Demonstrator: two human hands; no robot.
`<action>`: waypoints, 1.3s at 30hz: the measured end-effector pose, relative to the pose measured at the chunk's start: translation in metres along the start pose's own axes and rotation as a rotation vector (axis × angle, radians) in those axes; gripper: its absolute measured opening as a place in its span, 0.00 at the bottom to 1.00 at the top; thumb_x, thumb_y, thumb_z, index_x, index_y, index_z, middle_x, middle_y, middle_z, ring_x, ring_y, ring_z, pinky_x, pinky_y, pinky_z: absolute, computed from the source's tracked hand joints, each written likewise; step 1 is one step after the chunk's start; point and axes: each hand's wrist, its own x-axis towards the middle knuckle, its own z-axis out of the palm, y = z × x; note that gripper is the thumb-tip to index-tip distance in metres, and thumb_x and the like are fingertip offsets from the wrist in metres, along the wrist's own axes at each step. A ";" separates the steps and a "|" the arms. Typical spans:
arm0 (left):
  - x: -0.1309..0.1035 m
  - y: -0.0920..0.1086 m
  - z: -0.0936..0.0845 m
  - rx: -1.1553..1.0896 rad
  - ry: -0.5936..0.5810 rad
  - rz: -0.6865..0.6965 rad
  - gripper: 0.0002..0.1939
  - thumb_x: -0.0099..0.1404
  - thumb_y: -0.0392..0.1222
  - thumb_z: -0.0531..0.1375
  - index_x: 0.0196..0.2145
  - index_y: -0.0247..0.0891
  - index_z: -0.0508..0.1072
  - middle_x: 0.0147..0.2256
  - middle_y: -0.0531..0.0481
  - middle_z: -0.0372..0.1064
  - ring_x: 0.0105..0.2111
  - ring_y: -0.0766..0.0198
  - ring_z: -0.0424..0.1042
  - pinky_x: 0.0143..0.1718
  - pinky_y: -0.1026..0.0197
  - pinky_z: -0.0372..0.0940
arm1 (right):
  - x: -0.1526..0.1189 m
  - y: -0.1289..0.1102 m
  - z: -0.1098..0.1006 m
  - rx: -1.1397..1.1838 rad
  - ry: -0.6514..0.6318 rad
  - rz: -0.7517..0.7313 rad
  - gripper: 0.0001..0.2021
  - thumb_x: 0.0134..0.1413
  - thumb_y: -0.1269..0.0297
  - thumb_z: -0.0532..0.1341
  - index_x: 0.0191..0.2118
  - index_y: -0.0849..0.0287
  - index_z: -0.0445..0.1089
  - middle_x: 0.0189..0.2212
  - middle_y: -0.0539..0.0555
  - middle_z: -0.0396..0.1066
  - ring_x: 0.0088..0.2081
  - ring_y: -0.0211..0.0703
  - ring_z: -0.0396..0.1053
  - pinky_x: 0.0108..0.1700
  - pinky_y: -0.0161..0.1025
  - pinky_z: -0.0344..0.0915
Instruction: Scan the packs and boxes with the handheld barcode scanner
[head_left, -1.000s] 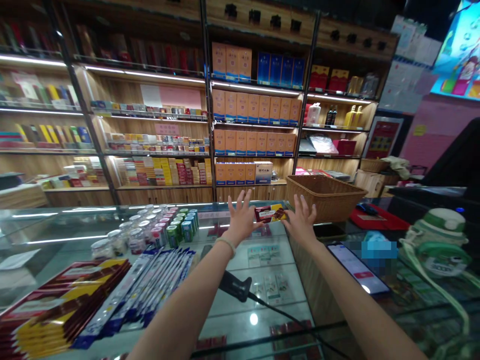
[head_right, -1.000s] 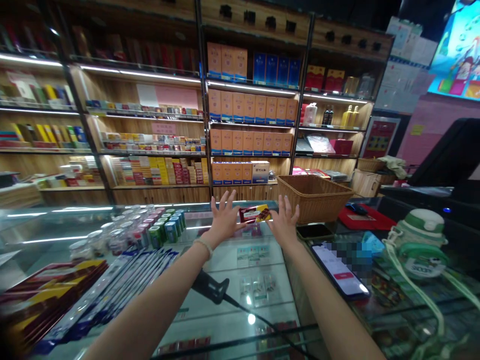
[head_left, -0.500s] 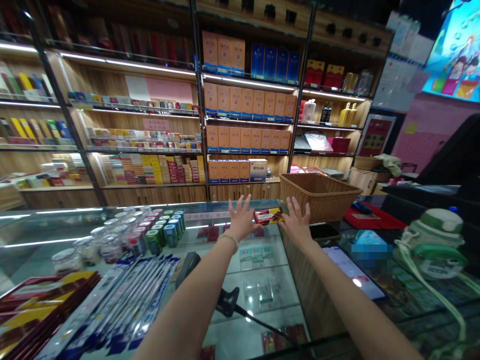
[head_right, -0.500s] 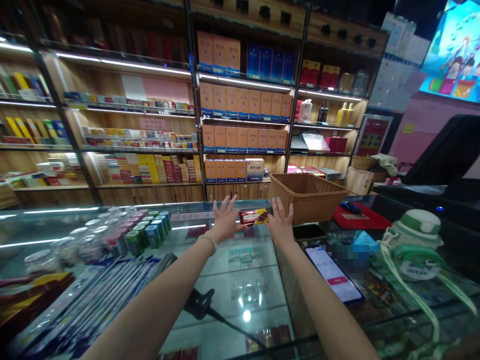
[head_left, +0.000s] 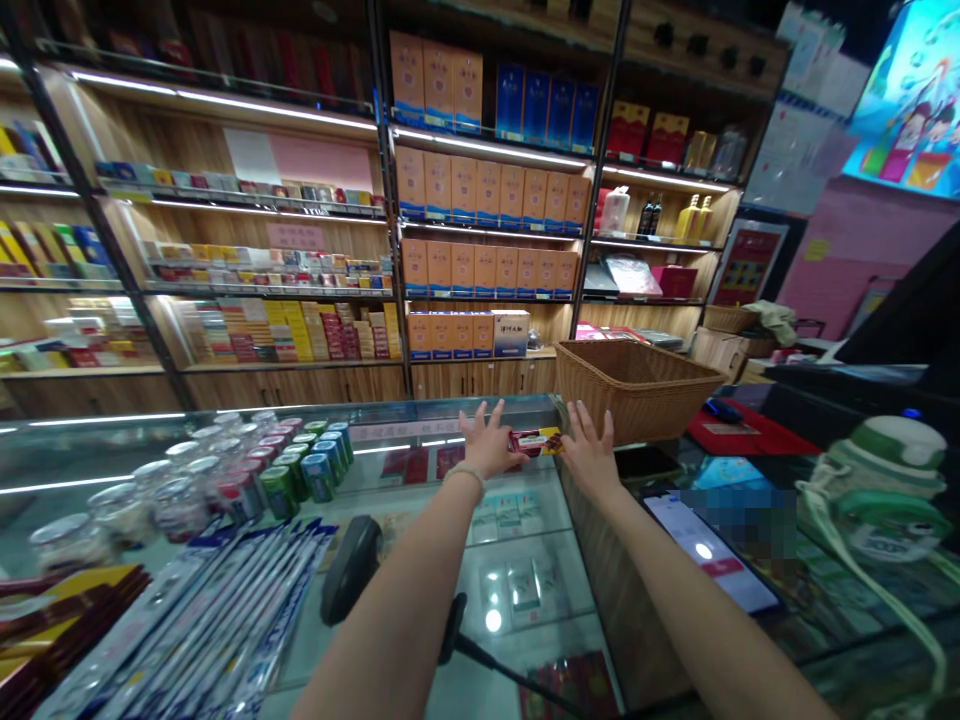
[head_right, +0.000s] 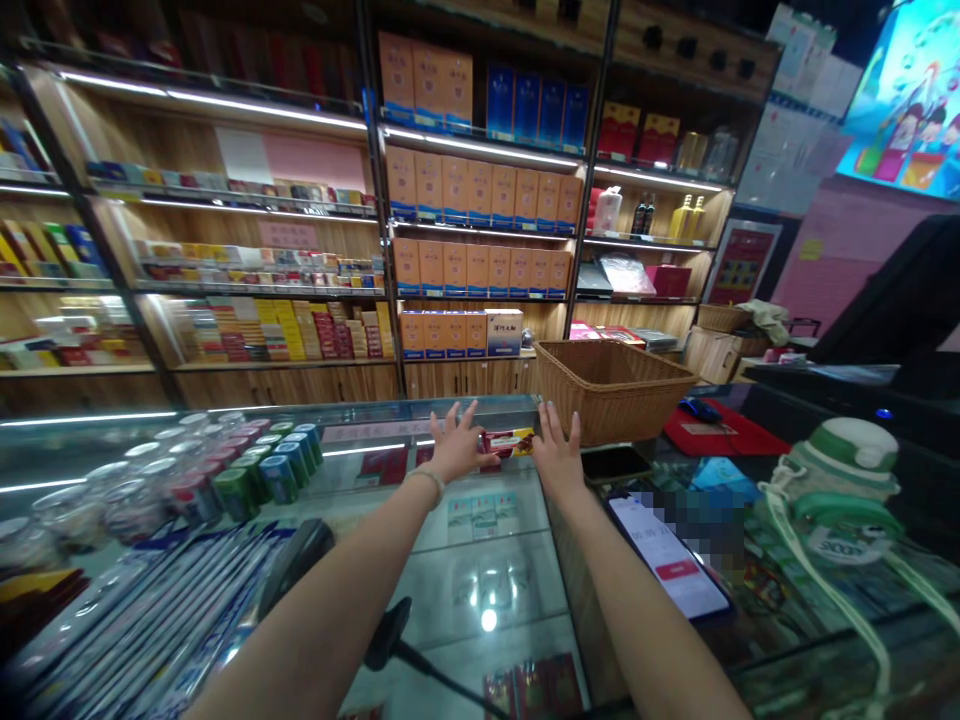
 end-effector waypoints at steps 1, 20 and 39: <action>0.000 0.000 0.002 -0.004 -0.016 -0.008 0.26 0.55 0.66 0.68 0.44 0.46 0.81 0.75 0.45 0.43 0.73 0.30 0.38 0.65 0.17 0.29 | -0.001 0.000 0.001 -0.006 -0.001 -0.005 0.09 0.60 0.71 0.59 0.39 0.60 0.77 0.72 0.66 0.53 0.73 0.58 0.48 0.71 0.72 0.33; -0.018 0.005 0.008 0.108 0.100 0.035 0.43 0.62 0.67 0.62 0.68 0.42 0.63 0.74 0.37 0.44 0.74 0.39 0.41 0.69 0.25 0.28 | -0.010 0.005 0.008 0.010 0.021 0.009 0.12 0.62 0.62 0.63 0.49 0.57 0.77 0.72 0.64 0.52 0.73 0.59 0.45 0.71 0.70 0.27; -0.020 0.017 0.012 0.124 0.189 0.164 0.24 0.71 0.61 0.54 0.45 0.44 0.83 0.70 0.41 0.56 0.72 0.45 0.49 0.71 0.27 0.29 | -0.011 -0.002 0.008 0.085 -0.065 0.058 0.25 0.70 0.45 0.51 0.50 0.57 0.79 0.74 0.62 0.48 0.75 0.56 0.41 0.71 0.68 0.22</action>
